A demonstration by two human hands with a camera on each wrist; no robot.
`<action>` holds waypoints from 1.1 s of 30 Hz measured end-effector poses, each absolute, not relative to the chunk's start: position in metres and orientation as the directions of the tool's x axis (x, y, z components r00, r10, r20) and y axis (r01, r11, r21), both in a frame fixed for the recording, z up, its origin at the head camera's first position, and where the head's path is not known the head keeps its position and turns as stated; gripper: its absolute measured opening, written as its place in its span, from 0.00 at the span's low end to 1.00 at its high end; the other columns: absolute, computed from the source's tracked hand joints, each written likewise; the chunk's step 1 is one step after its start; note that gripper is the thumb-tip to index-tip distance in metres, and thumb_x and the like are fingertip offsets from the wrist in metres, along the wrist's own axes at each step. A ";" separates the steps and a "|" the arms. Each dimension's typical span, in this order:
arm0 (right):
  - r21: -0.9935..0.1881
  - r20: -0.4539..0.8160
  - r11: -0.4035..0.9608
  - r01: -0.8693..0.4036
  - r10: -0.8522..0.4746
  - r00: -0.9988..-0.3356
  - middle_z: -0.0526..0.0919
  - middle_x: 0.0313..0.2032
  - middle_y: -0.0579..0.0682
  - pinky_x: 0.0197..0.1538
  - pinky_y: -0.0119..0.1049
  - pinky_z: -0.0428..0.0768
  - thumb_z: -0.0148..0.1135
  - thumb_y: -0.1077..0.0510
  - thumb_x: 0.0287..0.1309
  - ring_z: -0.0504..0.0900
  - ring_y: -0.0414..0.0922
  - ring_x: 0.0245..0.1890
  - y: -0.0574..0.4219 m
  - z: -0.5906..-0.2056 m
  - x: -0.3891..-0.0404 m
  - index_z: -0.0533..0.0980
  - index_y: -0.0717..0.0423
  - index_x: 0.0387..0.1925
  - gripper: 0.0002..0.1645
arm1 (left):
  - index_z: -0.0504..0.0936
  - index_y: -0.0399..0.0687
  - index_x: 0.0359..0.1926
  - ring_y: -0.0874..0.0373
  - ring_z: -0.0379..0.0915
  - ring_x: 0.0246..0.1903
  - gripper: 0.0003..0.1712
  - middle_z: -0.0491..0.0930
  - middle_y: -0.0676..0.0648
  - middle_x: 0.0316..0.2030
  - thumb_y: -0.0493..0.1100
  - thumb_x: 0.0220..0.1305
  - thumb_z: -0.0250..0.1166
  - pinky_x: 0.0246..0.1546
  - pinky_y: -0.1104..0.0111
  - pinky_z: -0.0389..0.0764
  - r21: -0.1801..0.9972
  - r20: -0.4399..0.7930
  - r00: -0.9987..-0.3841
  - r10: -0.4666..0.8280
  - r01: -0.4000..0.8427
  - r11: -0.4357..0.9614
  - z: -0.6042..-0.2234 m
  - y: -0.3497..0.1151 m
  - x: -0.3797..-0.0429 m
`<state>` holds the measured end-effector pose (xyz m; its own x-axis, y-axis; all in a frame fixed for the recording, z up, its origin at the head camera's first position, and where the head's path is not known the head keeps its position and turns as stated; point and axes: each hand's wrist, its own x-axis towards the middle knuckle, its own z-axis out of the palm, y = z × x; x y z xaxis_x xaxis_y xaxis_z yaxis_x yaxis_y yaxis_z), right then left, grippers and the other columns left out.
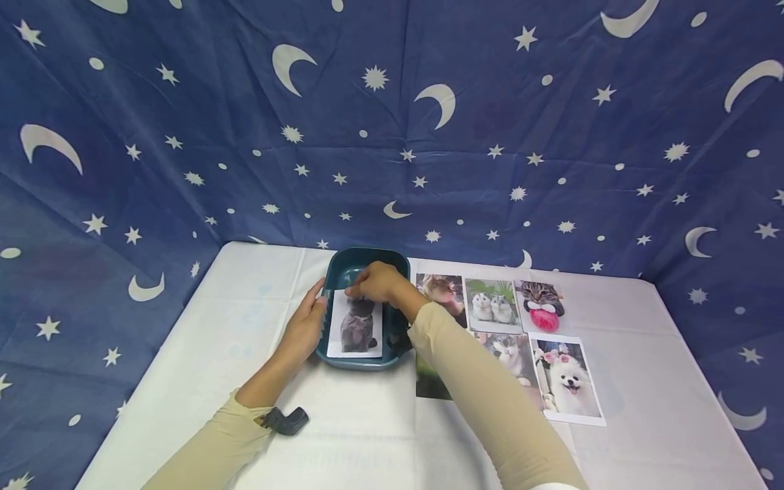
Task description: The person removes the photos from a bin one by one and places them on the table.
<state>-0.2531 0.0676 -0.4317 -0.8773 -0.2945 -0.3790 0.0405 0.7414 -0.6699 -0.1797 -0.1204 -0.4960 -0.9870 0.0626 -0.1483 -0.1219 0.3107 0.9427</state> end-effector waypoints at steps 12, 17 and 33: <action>-0.661 -0.296 0.734 -0.156 -0.446 -0.845 0.80 0.64 0.50 0.71 0.49 0.71 0.77 0.60 0.53 0.74 0.50 0.67 0.072 -0.419 -0.226 0.78 0.50 0.63 0.34 | 0.54 0.66 0.81 0.42 0.48 0.79 0.30 0.56 0.47 0.79 0.53 0.83 0.41 0.77 0.40 0.52 0.945 -0.154 -0.987 0.054 -0.131 0.298 -0.495 -0.120 -0.179; -0.658 -0.230 0.726 -0.201 -0.448 -0.864 0.79 0.65 0.53 0.69 0.51 0.73 0.77 0.66 0.50 0.75 0.52 0.67 0.077 -0.423 -0.216 0.75 0.51 0.65 0.39 | 0.53 0.66 0.81 0.41 0.47 0.79 0.30 0.55 0.46 0.80 0.53 0.83 0.41 0.76 0.39 0.52 0.946 -0.155 -0.986 0.059 -0.131 0.296 -0.495 -0.120 -0.179; -0.652 -0.117 0.711 -0.265 -0.440 -0.890 0.83 0.57 0.54 0.47 0.44 0.81 0.80 0.60 0.50 0.82 0.47 0.42 0.096 -0.429 -0.198 0.72 0.39 0.69 0.45 | 0.53 0.65 0.81 0.42 0.47 0.79 0.30 0.55 0.46 0.80 0.53 0.83 0.41 0.77 0.41 0.52 0.947 -0.143 -0.988 0.063 -0.118 0.299 -0.496 -0.119 -0.179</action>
